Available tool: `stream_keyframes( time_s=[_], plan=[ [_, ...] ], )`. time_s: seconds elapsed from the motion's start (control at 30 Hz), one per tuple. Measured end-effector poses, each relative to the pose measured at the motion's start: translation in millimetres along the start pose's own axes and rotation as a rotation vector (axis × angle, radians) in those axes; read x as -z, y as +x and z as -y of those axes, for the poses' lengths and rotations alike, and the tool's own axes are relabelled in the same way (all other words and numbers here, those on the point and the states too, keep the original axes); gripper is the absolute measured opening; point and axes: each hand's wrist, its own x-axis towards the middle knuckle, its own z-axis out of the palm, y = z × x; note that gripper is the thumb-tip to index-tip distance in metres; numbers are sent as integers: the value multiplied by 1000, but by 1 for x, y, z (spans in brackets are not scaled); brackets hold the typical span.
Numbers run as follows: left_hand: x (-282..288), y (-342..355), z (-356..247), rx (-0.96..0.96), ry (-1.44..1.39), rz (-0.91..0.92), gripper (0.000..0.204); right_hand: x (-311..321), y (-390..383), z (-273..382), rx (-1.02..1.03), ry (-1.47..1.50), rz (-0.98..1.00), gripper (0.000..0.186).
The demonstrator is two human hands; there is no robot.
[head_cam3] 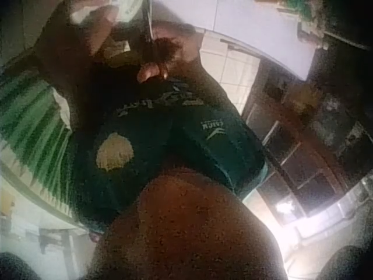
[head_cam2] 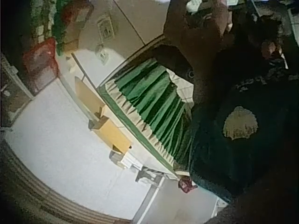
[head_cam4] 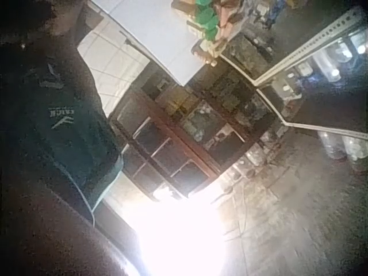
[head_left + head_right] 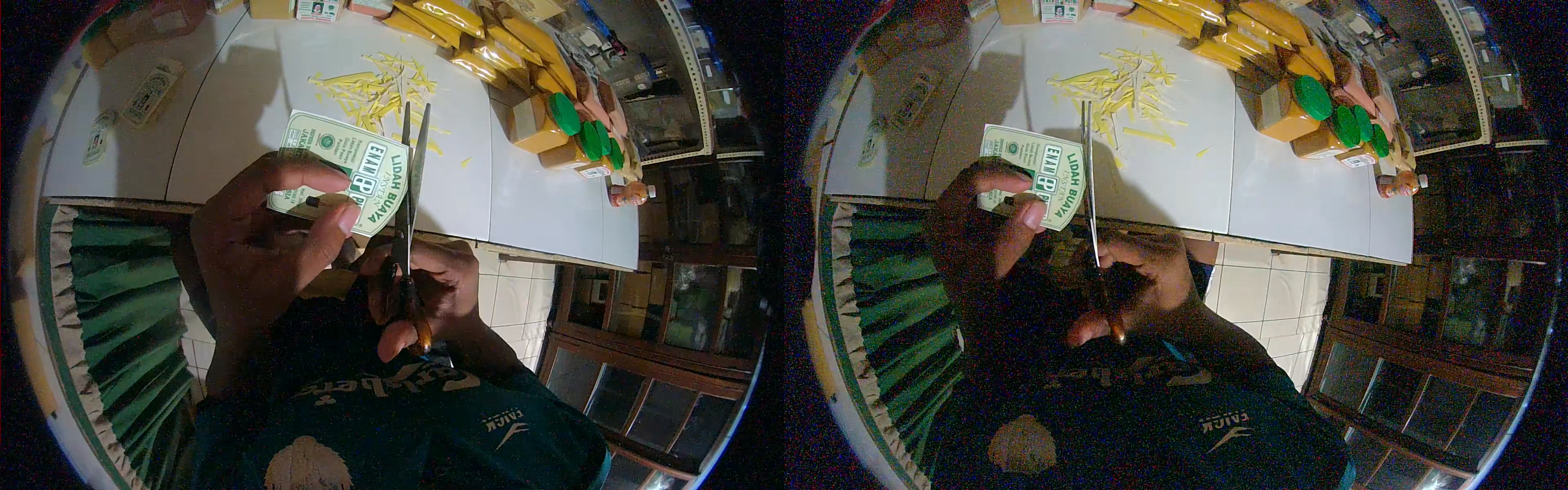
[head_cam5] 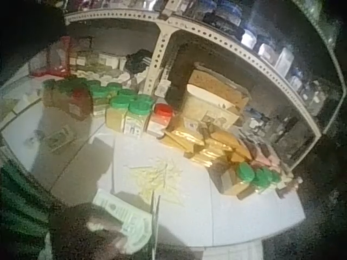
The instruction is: Cutting paper labels from a sheet using scissors for product packaging.
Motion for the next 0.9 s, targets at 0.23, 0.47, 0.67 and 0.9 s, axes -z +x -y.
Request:
stream_keyframes(
  time_s=[0.23, 0.47, 0.67, 0.9],
  plan=[
    [2, 1, 3, -61, -7, 7, 20, 1, 1, 4, 19, 37, 30, 73],
    [3, 0, 3, -35, 19, -13, 21, -1, 1, 5, -17, 111, 30, 71],
    [0, 1, 1, 3, -37, -13, 22, 1, -1, 7, -38, 144, 44, 72],
    [3, 2, 1, 104, 11, -9, 26, 3, -1, 4, -45, 227, 63, 73]
  ],
)
